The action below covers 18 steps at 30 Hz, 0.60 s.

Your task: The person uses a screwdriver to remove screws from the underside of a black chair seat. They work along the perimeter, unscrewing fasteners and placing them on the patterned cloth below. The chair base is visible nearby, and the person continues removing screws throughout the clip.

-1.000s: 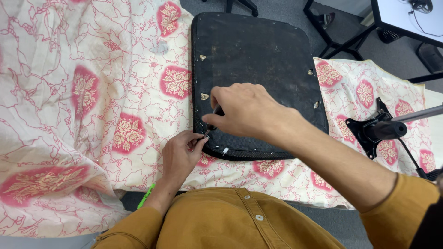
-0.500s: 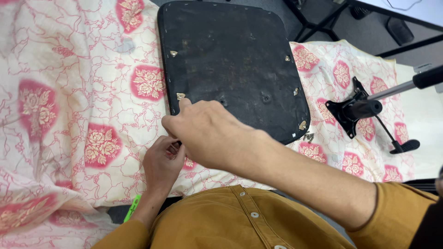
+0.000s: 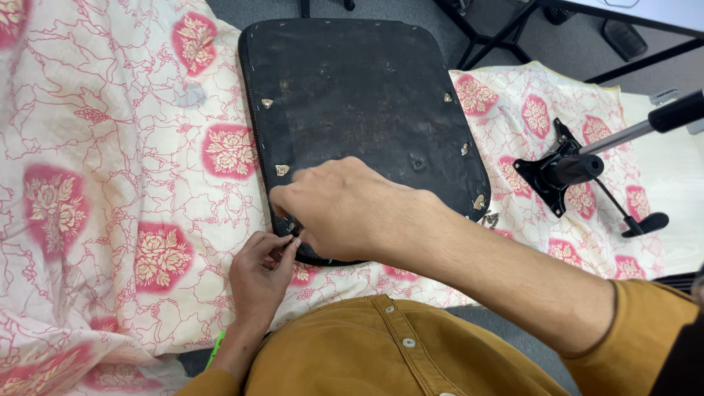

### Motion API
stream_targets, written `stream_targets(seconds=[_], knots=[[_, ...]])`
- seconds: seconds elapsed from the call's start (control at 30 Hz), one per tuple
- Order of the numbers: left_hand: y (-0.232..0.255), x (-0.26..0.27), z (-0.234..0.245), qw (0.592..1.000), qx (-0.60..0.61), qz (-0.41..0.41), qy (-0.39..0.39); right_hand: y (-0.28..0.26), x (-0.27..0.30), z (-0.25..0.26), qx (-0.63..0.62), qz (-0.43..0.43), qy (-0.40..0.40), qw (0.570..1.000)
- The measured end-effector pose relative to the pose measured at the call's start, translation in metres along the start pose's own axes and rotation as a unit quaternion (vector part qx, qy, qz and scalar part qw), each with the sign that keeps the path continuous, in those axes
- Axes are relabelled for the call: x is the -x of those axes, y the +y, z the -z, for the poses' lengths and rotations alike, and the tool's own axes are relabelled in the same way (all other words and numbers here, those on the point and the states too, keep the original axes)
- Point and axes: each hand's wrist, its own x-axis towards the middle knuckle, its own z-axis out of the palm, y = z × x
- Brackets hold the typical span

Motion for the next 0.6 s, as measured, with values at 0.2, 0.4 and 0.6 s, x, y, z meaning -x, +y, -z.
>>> stream_targets(seconds=[0.2, 0.4, 0.6], knots=[[-0.003, -0.002, 0.003, 1.0, -0.002, -0.004, -0.028, -0.006, 0.008, -0.012, -0.004, 0.094, 0.07, 0.993], [-0.004, -0.002, 0.003, 0.996, -0.049, 0.066, -0.045, -0.019, 0.003, -0.024, -0.012, 0.074, 0.093, 0.993], [0.003, 0.001, 0.006, 0.999, -0.012, 0.024, -0.042, -0.021, -0.008, -0.023, 0.008, 0.039, 0.061, 0.997]])
